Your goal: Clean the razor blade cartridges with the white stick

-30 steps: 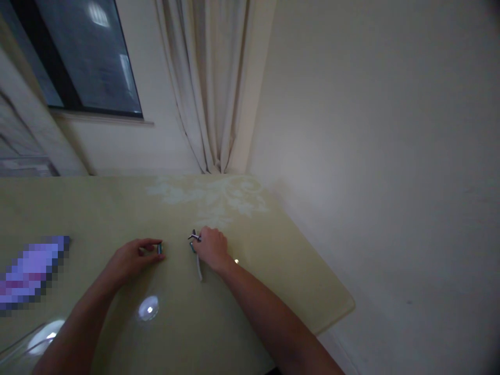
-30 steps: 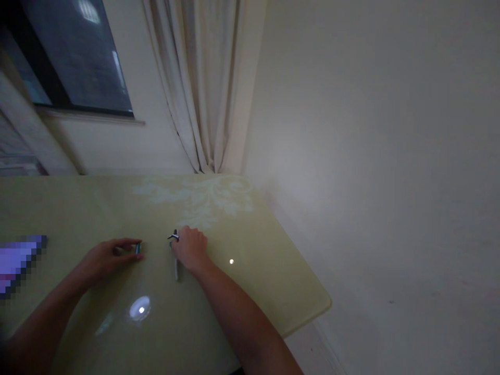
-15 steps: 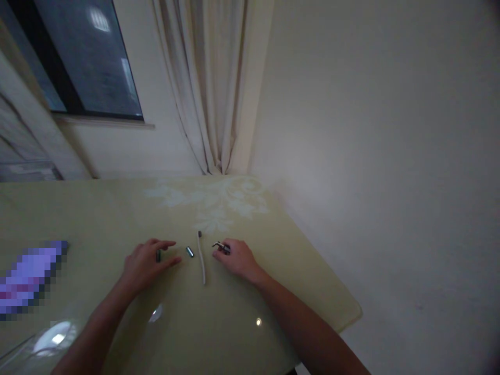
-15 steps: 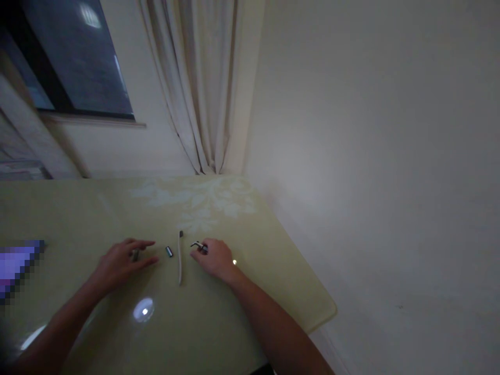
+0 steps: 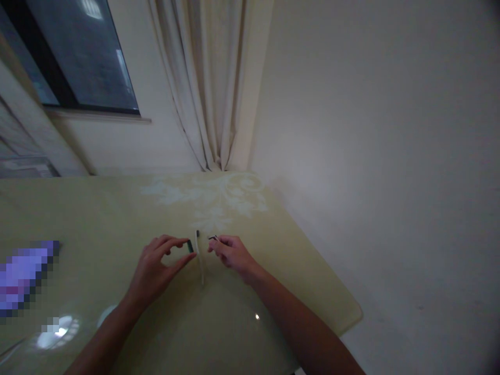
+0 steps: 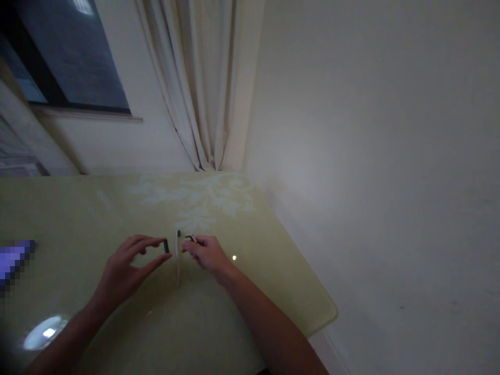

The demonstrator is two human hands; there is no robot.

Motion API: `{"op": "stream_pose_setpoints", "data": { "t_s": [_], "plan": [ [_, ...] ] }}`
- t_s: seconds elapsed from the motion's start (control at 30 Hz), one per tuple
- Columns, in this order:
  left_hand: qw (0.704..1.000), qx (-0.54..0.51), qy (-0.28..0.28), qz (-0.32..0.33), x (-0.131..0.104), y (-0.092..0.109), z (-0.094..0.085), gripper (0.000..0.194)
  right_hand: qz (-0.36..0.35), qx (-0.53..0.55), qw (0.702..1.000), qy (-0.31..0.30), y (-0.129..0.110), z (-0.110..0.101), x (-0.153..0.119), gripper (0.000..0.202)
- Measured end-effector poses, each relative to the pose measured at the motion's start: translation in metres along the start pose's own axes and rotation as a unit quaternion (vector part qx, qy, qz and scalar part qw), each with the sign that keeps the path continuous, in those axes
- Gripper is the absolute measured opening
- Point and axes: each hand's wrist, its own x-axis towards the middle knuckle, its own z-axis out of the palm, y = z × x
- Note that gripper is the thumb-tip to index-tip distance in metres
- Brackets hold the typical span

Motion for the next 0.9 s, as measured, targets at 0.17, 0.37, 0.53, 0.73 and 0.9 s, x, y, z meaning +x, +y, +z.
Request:
{"op": "stream_pose_setpoints", "data": {
  "t_s": [0.17, 0.37, 0.53, 0.73, 0.9],
  "plan": [
    [0.987, -0.037, 0.092, 0.130, -0.004, 0.034, 0.000, 0.031, 0.026, 0.085, 0.994, -0.059, -0.014, 0.005, -0.013, 0.039],
    [0.981, -0.032, 0.099, 0.161, -0.007, 0.042, 0.003, 0.031, 0.029, 0.134, 0.986, -0.099, -0.016, 0.004, -0.016, 0.034],
    [0.980, -0.043, 0.094, 0.170, -0.008, 0.046, 0.002, 0.033, 0.019, 0.141, 0.983, -0.117, -0.019, 0.004, -0.019, 0.028],
    [0.981, -0.066, 0.085, 0.161, -0.010, 0.049, 0.004, 0.034, 0.017, 0.131, 0.983, -0.130, -0.019, 0.005, -0.021, 0.031],
    [0.986, -0.103, 0.063, 0.111, -0.010, 0.053, 0.003, 0.044, 0.005, 0.135, 0.984, -0.113, -0.017, 0.004, -0.021, 0.032]
  ]
}}
